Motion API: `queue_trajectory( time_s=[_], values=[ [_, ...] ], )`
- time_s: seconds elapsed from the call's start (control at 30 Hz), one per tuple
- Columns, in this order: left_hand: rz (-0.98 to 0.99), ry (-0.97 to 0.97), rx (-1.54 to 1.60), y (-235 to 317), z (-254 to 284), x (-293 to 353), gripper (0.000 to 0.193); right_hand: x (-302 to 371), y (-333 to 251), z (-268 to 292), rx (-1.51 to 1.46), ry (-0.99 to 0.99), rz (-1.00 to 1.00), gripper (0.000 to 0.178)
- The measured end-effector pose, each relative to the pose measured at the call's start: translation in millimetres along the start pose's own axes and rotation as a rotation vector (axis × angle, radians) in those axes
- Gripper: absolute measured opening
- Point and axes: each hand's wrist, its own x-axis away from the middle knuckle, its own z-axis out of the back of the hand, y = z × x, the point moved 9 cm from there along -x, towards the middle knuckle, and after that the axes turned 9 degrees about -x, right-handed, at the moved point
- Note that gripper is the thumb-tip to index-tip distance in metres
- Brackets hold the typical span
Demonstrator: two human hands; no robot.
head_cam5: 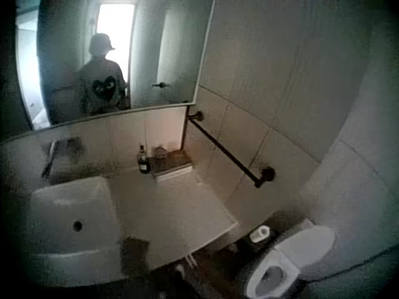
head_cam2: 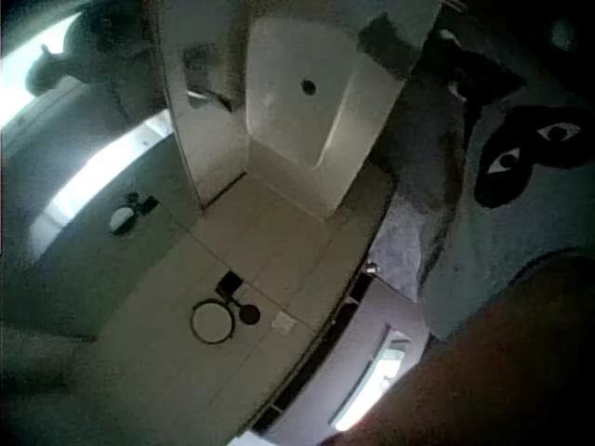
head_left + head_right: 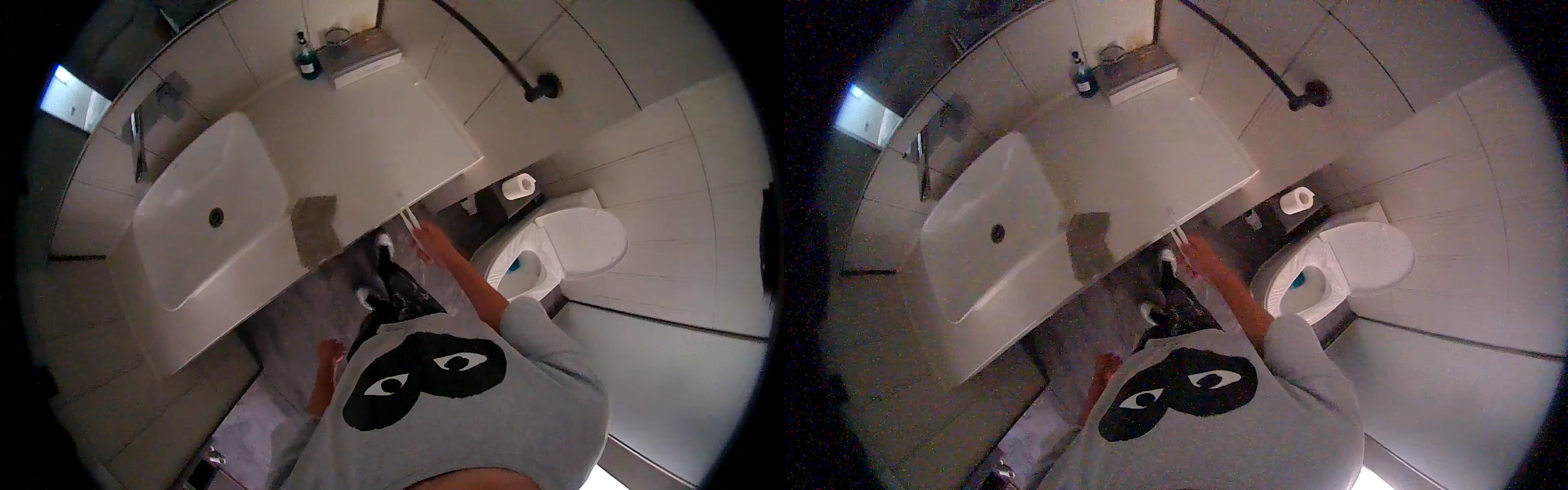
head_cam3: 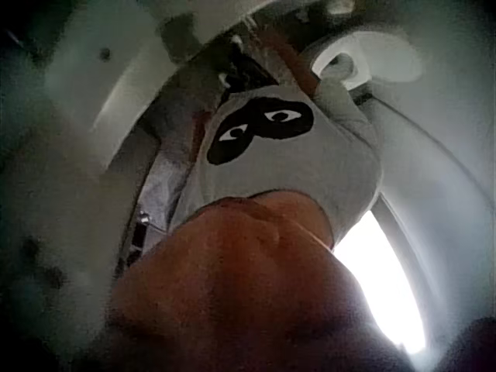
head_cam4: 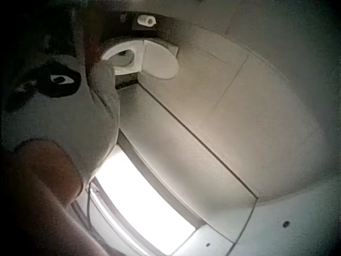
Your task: The person wipes down the bathroom counter, mirror, wall tiles, and shower glass by hand using a cloth.
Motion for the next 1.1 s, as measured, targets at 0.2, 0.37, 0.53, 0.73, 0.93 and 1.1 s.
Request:
queue_trajectory(
  time_s=[0.2,0.37,0.53,0.73,0.93,1.1],
  values=[
    [-0.110,0.301,0.414,-43.4,16.1,8.2,0.020,103.7,52.7,80.9,-0.127,0.353,-0.103,0.014],
    [-0.459,0.257,-0.694,113.8,48.8,14.9,0.022,166.2,87.6,163.8,-0.236,0.644,-0.106,0.014],
    [-0.332,0.337,-0.465,119.1,98.0,-10.2,0.021,184.3,119.1,226.2,-0.292,0.807,-0.030,0.019],
    [-0.271,0.174,-0.917,181.1,57.4,-39.3,0.022,199.5,147.9,347.4,-0.478,0.955,-0.082,0.020],
    [-0.288,0.082,-1.173,204.9,21.1,-15.6,0.027,129.6,190.9,454.8,-0.395,1.097,-0.220,0.027],
    [-0.313,0.176,-0.816,197.9,29.8,12.7,0.029,39.2,163.8,473.0,-0.733,0.778,-0.133,0.020]
  ],
)
